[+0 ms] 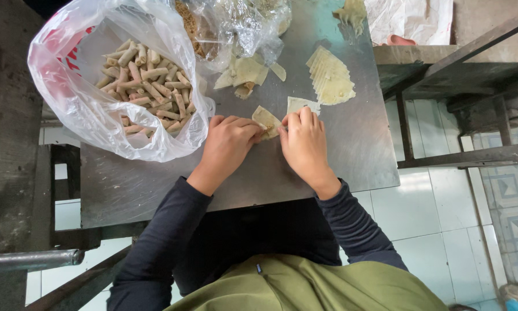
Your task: The person sits at a metal table and rolls triangular pastry wrappers into tight cylinders by hand, placing each finished roll into a large plastic bag that already holds many similar rolls. They repeat the rolling cycle continuously, occasionally reaching into the bag to deposit a new roll.
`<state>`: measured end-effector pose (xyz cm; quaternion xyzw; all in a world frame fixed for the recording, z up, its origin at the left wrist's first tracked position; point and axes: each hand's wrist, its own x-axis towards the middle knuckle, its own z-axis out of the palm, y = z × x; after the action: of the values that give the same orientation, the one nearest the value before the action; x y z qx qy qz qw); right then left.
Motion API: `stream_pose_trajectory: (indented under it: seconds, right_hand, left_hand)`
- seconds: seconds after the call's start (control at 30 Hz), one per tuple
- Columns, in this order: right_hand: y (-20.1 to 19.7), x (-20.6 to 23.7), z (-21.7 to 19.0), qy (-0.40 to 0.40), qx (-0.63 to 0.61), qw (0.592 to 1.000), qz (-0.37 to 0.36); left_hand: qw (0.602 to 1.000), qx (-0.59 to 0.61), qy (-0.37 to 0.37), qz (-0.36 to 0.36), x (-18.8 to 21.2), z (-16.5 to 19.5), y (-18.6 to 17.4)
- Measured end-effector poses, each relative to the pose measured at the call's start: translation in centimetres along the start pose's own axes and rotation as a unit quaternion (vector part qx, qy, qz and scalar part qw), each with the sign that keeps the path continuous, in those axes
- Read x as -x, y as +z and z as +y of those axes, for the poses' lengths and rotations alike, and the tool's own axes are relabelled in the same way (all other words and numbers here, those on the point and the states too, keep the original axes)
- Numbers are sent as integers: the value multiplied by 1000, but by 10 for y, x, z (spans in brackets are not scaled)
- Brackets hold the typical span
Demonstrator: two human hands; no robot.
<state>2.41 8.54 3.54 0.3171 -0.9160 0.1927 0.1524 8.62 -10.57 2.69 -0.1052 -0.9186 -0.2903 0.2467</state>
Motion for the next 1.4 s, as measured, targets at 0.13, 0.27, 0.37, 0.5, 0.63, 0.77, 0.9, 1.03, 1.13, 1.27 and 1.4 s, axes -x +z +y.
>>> stream_pose_trajectory:
  seconds: [0.13, 0.27, 0.37, 0.5, 0.63, 0.77, 0.9, 1.03, 1.13, 1.27, 1.4]
  right_hand:
    - [-1, -2, -2, 8, -22, 1000, -4]
    - [-3, -2, -6, 58, -136, 989, -9]
    - [-3, 2, -11, 62, -212, 975, -10]
    - [-2, 6, -15, -20, -222, 975, -17]
    - [-3, 6, -16, -68, -206, 976, 5]
    - [-5, 3, -13, -45, -254, 965, -37]
    - [-5, -7, -4, -37, -276, 957, -87]
    - [2, -31, 9, -113, -193, 969, -101]
    - [7, -59, 19, -112, -158, 961, -196]
    - [18, -98, 25, -60, -124, 931, -337]
    - [22, -90, 32, -194, -152, 937, -249]
  left_hand:
    - [998, -20, 50, -41, 0, -9, -3]
    - [994, -29, 96, -45, -3, -19, -1]
    - [990, -36, 130, -42, -6, -25, 2]
    - [988, -40, 149, -9, -3, -27, 5]
    - [989, -30, 144, -3, 1, -26, 5]
    - [992, -22, 127, -1, 0, -25, 5]
    - [998, 6, 64, -8, -4, -19, 3]
    - [1000, 16, 8, -11, -7, -13, 3]
    - [998, 52, -36, -5, -14, -17, 7]
    - [966, 197, -150, -70, -33, -38, 15]
    - [999, 21, 20, -36, -25, -44, 19]
